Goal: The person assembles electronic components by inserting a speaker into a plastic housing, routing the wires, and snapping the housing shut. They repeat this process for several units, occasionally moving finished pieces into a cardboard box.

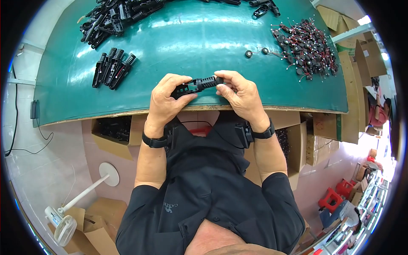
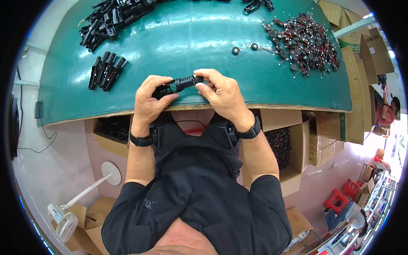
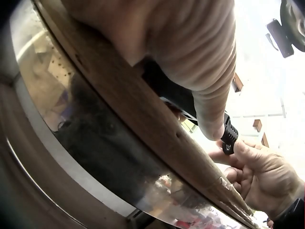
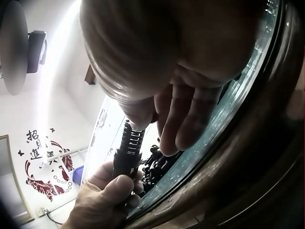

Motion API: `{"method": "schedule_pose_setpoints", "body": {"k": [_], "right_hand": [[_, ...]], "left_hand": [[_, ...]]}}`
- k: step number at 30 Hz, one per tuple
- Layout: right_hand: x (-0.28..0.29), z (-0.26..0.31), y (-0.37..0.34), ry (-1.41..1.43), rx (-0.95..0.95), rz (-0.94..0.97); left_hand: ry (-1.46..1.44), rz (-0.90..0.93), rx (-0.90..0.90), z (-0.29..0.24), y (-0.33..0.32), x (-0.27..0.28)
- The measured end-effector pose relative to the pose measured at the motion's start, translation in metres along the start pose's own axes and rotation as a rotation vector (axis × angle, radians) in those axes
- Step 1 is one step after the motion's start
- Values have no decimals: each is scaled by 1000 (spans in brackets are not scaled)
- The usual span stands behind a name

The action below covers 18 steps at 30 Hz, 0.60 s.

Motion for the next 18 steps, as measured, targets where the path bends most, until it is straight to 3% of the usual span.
{"method": "schedule_pose_setpoints", "body": {"k": [3, 12, 18], "right_hand": [[-2, -4, -1, 166, -15, -33], [1, -7, 1, 120, 74, 3], [-5, -10, -1, 278, 62, -8]], "left_hand": [[7, 13, 11, 0, 1, -1], [36, 33, 11, -1, 1, -2], [36, 47, 13, 3, 0, -2]]}}
Point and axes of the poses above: each hand's wrist, its own y-axis towards the middle knuckle, its own x-axis out of the back of the hand, z = x × y, the point moved 5 cm from there along y, towards the middle knuckle, and after that the axes turned 13 degrees about z, right-handed, at the moved point
